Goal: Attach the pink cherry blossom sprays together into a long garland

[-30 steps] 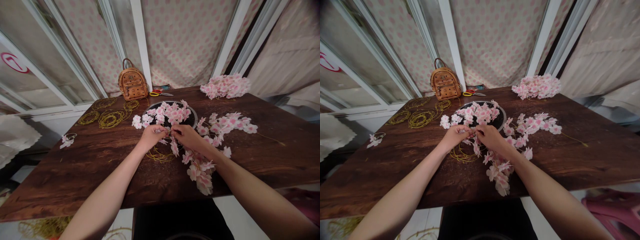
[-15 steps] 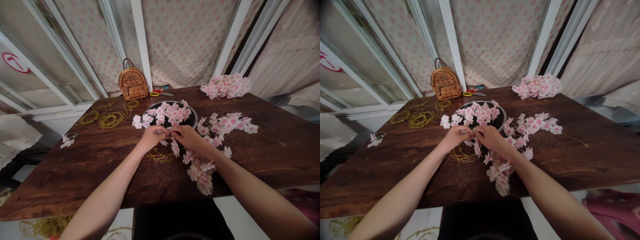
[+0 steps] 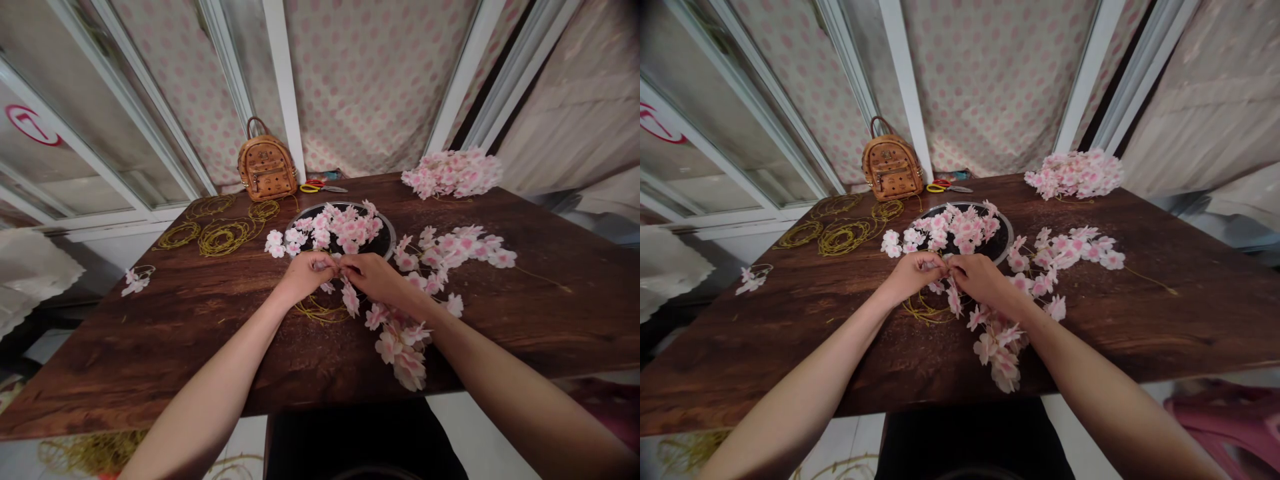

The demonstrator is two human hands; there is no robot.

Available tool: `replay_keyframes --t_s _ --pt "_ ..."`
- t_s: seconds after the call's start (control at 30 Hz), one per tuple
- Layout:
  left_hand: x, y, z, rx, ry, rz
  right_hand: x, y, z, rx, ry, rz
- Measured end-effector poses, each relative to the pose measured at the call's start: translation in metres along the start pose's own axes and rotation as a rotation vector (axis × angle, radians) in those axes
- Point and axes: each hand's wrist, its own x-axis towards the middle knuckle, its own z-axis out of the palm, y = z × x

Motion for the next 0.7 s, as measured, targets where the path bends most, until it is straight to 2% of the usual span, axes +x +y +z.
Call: replay_keyframes --t_s 0.27,0.4,0.7 --pt "0.001 0.007 0.001 -0.163 0.049 -0.134 0.003 0.002 -0.005 0.073 0.048 0.132" --pt "0.002 0.009 0.000 -0.199 0.072 -0.176 0.003 0.003 -0.008 0.083 0.061 0.149" --pt "0.001 0.013 0.000 -0.198 0.088 -0.167 0.004 0.005 -0.007 0.126 0.106 0.176"
